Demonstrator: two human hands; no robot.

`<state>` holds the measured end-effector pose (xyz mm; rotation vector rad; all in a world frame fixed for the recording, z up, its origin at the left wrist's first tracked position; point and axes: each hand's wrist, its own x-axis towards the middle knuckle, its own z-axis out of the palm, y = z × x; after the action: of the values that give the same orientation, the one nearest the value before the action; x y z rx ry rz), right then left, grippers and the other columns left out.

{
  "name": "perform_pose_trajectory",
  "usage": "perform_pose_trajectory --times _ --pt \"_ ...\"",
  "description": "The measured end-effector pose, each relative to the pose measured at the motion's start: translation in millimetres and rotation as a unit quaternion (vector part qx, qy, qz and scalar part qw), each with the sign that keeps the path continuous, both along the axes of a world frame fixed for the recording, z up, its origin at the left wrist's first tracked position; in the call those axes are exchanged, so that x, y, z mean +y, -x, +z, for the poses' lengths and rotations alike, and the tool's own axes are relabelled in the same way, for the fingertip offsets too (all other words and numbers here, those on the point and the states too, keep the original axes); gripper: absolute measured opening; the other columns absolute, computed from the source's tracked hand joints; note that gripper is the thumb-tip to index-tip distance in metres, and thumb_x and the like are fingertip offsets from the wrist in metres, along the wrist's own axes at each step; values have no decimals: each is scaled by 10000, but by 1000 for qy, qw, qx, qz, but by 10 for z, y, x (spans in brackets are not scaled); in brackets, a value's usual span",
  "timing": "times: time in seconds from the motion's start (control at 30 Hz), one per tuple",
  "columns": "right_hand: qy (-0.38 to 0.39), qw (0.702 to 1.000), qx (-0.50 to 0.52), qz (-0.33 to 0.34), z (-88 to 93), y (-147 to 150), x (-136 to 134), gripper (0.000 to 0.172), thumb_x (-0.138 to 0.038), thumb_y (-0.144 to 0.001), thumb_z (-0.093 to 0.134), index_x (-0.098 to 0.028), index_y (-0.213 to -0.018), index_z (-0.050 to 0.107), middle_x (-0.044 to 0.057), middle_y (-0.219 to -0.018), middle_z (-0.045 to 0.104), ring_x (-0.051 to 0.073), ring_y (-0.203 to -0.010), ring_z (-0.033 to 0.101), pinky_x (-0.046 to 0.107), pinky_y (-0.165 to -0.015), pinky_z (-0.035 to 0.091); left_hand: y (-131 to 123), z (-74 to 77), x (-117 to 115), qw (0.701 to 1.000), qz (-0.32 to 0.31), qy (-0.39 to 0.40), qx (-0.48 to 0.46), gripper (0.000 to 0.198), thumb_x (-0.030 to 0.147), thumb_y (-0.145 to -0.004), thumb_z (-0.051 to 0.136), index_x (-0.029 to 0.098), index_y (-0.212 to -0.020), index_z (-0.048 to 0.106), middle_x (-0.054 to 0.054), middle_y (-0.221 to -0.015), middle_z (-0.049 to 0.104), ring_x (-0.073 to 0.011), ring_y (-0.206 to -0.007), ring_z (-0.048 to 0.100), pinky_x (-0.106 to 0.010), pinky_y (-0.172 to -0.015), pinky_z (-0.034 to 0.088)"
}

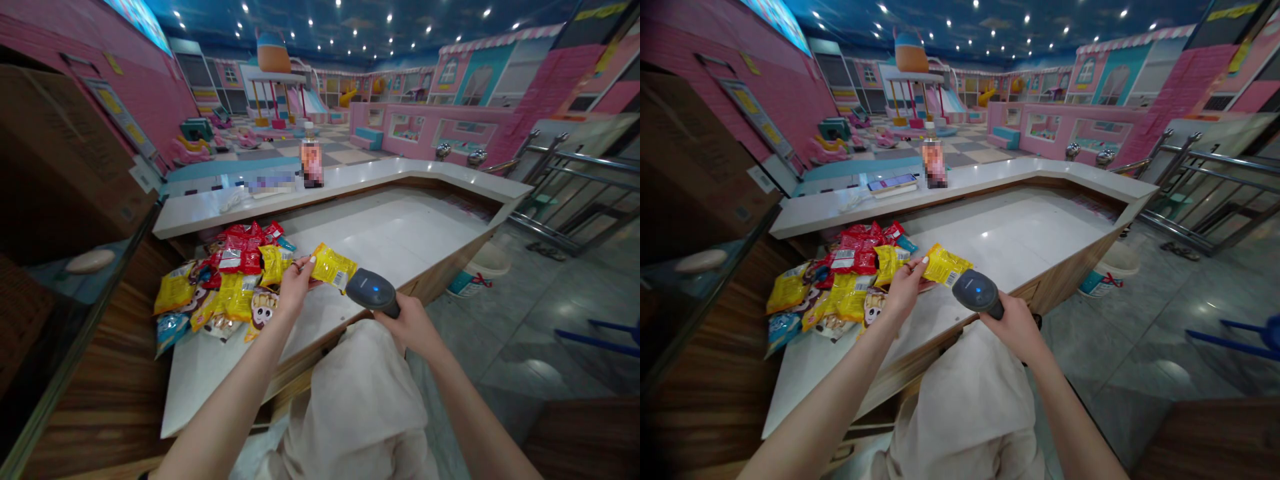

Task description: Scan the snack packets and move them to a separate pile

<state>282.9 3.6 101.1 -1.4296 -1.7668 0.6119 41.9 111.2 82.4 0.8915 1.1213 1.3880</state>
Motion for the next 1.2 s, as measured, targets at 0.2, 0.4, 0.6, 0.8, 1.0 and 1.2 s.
perform_pose_trajectory --times 0.2,0.4,0.6,0.8,1.0,1.2 --pt "-18 998 -53 11 44 63 -32 180 -247 -795 643 -188 -951 710 69 -826 762 279 -764 718 289 -656 447 54 74 191 999 -6 -24 49 284 342 -870 674 116 -1041 674 -68 -881 746 -168 -688 713 -293 -623 607" --pt "-26 998 -62 -6 48 87 -29 169 -253 -814 637 -185 -955 701 77 -836 768 282 -792 730 280 -651 451 68 51 264 998 -2 -28 59 274 343 -869 674 132 -1044 687 -60 -869 746 -173 -721 719 -293 -649 606" --pt "-27 998 -64 -9 52 89 -13 160 -250 -808 637 -180 -937 702 77 -816 766 286 -793 738 280 -640 457 76 42 295 997 1 -28 75 246 304 -888 637 122 -1047 688 -61 -868 747 -165 -701 711 -269 -607 599" --pt "-31 998 -56 -17 39 77 -10 174 -256 -802 626 -181 -938 704 76 -834 772 288 -820 739 290 -674 479 81 70 273 996 -6 -41 83 257 310 -899 630 111 -1054 681 -69 -894 744 -146 -682 702 -258 -606 606" --pt "-29 998 -39 -42 -22 33 -16 133 -277 -807 627 -178 -869 690 62 -799 763 265 -762 727 282 -666 483 -22 63 252 998 -41 -26 40 344 266 -900 630 121 -1212 634 -104 -1059 740 -181 -856 724 -353 -761 623" --pt "-27 997 -25 -69 -106 -31 -36 131 -295 -805 625 -180 -832 681 53 -768 759 253 -718 713 282 -648 490 -242 -80 260 963 -45 -145 221 354 245 -916 579 173 -1251 668 -111 -1205 719 -256 -1062 695 -440 -966 545"
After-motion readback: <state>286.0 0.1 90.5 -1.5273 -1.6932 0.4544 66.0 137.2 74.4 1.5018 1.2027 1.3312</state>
